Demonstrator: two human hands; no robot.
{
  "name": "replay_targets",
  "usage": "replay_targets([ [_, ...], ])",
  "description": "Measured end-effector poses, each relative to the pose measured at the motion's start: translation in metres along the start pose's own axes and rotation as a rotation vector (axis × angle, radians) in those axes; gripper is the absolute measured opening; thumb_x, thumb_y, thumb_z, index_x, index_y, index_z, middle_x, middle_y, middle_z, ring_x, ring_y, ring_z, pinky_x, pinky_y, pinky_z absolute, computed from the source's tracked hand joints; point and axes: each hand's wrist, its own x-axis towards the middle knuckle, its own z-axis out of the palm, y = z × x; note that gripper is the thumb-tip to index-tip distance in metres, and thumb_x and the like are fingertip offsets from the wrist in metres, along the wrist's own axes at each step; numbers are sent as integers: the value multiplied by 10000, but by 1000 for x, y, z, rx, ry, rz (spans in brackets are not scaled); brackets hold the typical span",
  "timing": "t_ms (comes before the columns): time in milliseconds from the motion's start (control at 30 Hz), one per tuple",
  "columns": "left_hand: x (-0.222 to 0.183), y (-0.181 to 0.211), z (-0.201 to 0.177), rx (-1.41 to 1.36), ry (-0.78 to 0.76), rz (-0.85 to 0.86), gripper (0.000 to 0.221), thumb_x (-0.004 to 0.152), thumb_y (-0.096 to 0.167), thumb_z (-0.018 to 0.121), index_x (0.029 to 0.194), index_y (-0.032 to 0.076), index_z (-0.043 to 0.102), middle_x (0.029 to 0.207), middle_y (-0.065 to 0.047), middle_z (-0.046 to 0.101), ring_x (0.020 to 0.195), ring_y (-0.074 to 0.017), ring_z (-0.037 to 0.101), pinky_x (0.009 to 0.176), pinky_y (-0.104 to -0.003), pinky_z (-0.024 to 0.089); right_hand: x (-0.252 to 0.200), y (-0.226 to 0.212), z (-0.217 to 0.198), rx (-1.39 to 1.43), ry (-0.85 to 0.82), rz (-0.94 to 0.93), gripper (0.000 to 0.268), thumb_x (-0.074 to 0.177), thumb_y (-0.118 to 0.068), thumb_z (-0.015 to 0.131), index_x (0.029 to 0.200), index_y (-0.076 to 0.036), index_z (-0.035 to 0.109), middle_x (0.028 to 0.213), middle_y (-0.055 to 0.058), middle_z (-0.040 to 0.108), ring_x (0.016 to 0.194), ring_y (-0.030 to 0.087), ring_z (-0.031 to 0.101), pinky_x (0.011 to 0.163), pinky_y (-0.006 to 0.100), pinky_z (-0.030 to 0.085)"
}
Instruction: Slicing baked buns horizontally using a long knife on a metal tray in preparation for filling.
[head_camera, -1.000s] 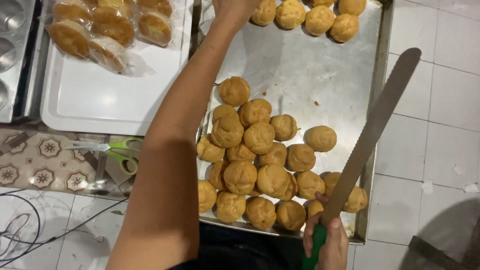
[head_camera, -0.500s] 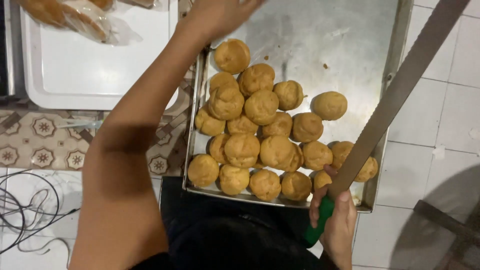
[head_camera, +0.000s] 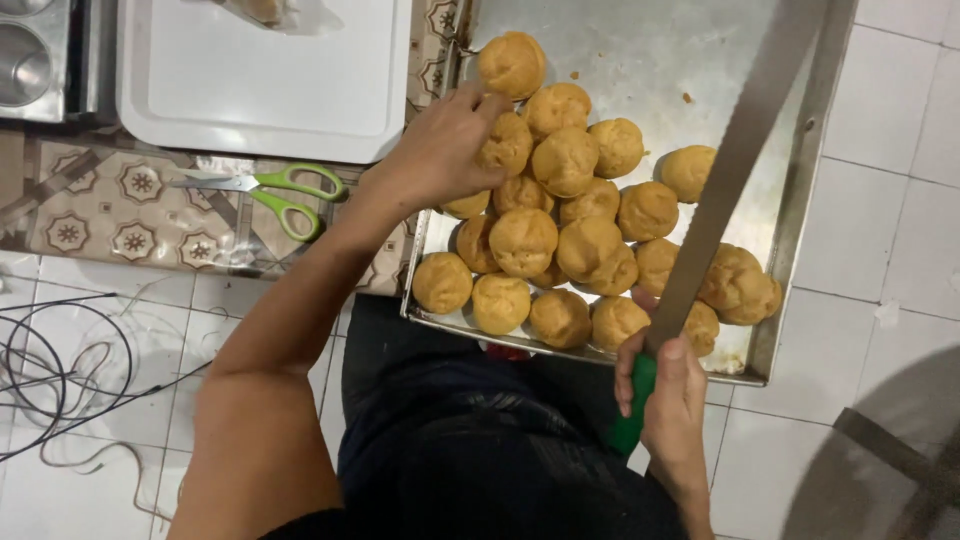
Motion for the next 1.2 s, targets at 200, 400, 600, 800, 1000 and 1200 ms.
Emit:
replay_targets([
  [200,-19,3,-10,-409,212,10,577,894,274,720,1363,-2,527,1252,-181,590,1033,-293,633,857,-406,556,-1,7,7,-48,-85,53,616,1052,-440,293,1494,-52,478,706,64,537,492,109,443,375,251,353],
  [400,-17,19,11,-398,250,-29,414,950,114,579,1337,28,459,1160,-172,578,933,-298,625,836,-427,508,9,4,22,-40,-168,111,630,1044,-452,309,1489,-47,495,695,62,537,483,107,431,375,243,331],
  [600,-5,25,19,-351,86,-167,814,883,473,743,1466,16,404,1345,-232,551,1145,-384,635,954,-548,518,8,16,17,-8,-122,79,639,1049,-463,324,1485,-19,470,673,58,527,479,110,433,348,245,329],
  [800,-13,19,19,-603,356,-123,348,937,87,673,1257,84,535,774,-21,655,567,-129,588,508,-300,458,10,15,17,-40,-158,90,711,1017,-541,328,1496,-34,463,678,52,527,465,99,424,343,237,311],
  [1000,-7,32,24,-294,236,-228,763,830,490,802,1367,58,475,1049,-129,660,877,-281,664,720,-436,532,12,15,22,-79,-174,112,727,1009,-540,327,1503,-25,465,681,51,535,455,100,440,338,239,314],
  [1200,-4,29,24,-405,276,-232,551,820,158,753,1307,86,506,1176,-134,654,922,-279,678,829,-438,532,9,14,22,-72,-144,113,654,1037,-474,316,1493,-36,485,687,51,540,468,101,442,347,234,321],
])
